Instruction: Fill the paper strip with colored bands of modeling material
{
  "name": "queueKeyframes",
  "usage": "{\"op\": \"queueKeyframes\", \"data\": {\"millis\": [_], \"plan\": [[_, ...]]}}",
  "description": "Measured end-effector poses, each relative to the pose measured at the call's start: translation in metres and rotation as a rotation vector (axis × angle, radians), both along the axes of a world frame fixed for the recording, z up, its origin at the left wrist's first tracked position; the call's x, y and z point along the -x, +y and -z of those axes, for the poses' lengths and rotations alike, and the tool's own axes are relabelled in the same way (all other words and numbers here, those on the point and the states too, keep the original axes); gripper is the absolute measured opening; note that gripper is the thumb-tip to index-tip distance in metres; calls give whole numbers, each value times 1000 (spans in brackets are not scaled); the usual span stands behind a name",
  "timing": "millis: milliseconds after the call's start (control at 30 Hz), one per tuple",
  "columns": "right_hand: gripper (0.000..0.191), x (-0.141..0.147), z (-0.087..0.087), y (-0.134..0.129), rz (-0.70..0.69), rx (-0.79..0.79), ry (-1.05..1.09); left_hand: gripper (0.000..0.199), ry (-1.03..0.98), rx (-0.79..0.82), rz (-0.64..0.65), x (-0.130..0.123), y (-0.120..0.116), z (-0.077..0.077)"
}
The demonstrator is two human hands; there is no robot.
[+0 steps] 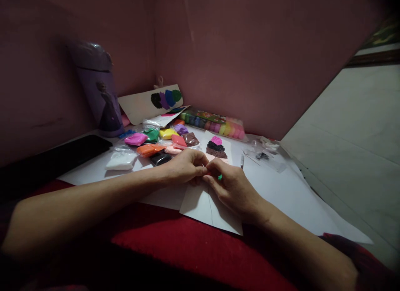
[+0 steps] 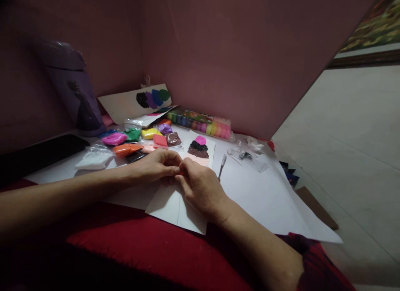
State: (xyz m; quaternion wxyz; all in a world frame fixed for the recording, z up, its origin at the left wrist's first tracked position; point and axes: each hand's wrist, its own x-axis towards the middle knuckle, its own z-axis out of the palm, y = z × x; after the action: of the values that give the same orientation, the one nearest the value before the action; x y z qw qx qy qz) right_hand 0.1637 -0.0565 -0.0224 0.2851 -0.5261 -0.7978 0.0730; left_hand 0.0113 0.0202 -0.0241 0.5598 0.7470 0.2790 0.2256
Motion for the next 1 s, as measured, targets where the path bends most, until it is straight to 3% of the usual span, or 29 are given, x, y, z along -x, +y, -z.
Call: {"op": "queueKeyframes", "data": {"millis": [667,1000], "plan": [[5,-1,1,0,-5,-9,6,2,16,-19,-13,0,-3,-2],[6,0,0,-1,-4,-7,6,6,76,-238,-56,0,-4,-2]]}}
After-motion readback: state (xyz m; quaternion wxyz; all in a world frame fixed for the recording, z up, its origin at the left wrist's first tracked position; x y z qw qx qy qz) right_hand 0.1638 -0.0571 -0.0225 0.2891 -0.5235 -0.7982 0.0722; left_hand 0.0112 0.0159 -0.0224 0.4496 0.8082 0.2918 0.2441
